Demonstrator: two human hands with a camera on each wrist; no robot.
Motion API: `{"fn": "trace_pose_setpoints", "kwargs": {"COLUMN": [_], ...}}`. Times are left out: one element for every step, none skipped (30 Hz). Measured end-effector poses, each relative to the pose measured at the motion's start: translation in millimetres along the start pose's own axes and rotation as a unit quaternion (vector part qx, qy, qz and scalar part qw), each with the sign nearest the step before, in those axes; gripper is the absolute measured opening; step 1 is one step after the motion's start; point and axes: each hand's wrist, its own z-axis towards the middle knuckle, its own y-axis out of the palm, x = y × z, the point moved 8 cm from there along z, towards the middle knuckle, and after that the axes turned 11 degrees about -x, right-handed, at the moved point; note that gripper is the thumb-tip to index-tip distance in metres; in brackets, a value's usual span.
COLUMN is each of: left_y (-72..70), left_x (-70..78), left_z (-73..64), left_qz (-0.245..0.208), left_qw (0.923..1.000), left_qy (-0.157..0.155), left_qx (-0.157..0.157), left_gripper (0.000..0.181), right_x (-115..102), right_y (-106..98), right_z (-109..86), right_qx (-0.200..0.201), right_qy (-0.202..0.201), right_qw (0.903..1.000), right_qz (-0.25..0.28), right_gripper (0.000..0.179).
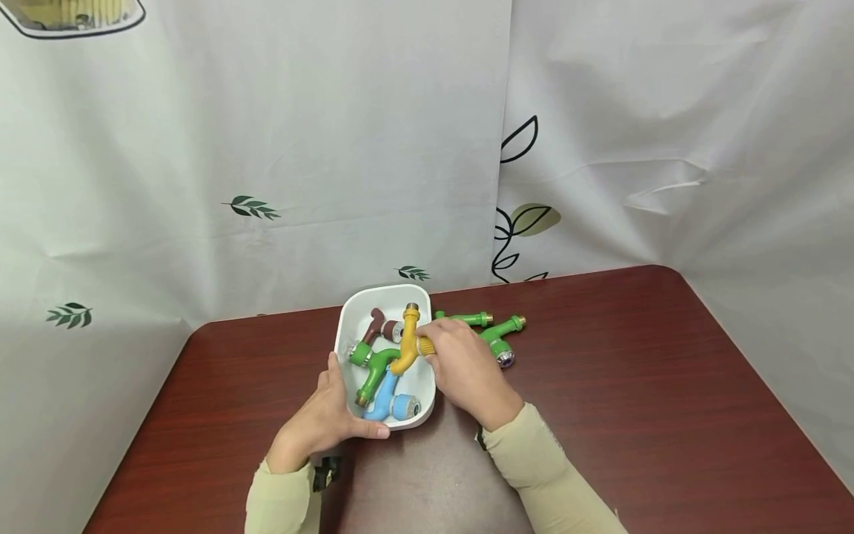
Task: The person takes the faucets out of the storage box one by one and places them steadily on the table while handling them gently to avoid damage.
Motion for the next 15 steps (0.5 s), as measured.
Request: {"fn": "trace_pose_setpoints", "kwargs": {"left_y": [-0.1,-0.2,-0.3,-0.3,-0.3,-0.3,-0.4,-0.3,-0.3,-0.2,-0.2,-0.2,-0.1,-0.1,-0.1], "left_x": [0.1,0.3,0.3,0.3,0.2,0.1,0.1,0.0,-0.2,-0.3,-0.5,-0.4,-0.3,-0.3,-0.2], "left_z": [0.0,0.0,0.1,0.3,0.6,0.9,0.9,0.8,0.9,0.9,0.8,0.7,0.6,0.6,0.6], "left_qz": [0.000,0.000,0.000,0.000,0.000,-0.001,-0.001,-0.003,-0.004,-0.004,-0.005,-0.006,-0.006,-0.005,-0.004], "left_qw": [1.0000,1.0000,1.0000,1.0000,1.0000,1.0000,1.0000,1.0000,1.0000,1.0000,1.0000,1.0000,1.0000,1.0000,1.0000], "left_qy": [0.000,-0.001,-0.001,-0.002,-0.003,-0.003,-0.003,-0.004,-0.003,-0.003,-0.003,-0.002,-0.002,-0.002,-0.002], "left_qx": [0.000,0.000,-0.001,-0.001,-0.002,-0.002,-0.002,-0.002,-0.002,-0.001,0.000,0.000,0.000,0.000,0.000], "left_gripper": [0.159,0.159,0.159,0.159,0.159,0.159,0.159,0.160,0.160,0.160,0.160,0.160,0.160,0.160,0.160], "right_x": [1.4,2.7,3.8,4.8,5.8,6.7,7.6,8.3,8.8,9.6,10.7,11.7,12.8,14.2,15.5], "right_y": [-0.2,-0.3,-0.8,-1.2,-1.9,-2.6,-3.3,-4.3,-5.5,-6.7,-7.5,-8.6,-9.6,-10.7,-11.8], "right_z": [-0.5,-0.8,-1.4,-1.8,-2.5,-3.0,-3.4,-3.7,-4.2,-4.7,-5.2,-5.6,-6.3,-7.1,-8.0], "right_qx": [-0.001,-0.002,-0.003,-0.003,-0.003,-0.001,0.000,0.002,0.006,0.009,0.011,0.014,0.016,0.017,0.018], "right_qy": [0.004,0.008,0.013,0.016,0.019,0.021,0.022,0.022,0.022,0.020,0.020,0.019,0.020,0.022,0.025], "right_qw": [1.0000,1.0000,0.9999,0.9998,0.9998,0.9997,0.9997,0.9997,0.9997,0.9997,0.9997,0.9997,0.9997,0.9996,0.9995], "right_qz": [0.002,0.004,0.006,0.008,0.009,0.010,0.010,0.010,0.009,0.007,0.004,0.003,0.002,0.002,0.002], "right_gripper": [0.034,0.034,0.034,0.034,0.034,0.034,0.034,0.034,0.034,0.034,0.035,0.035,0.035,0.035,0.035]}}
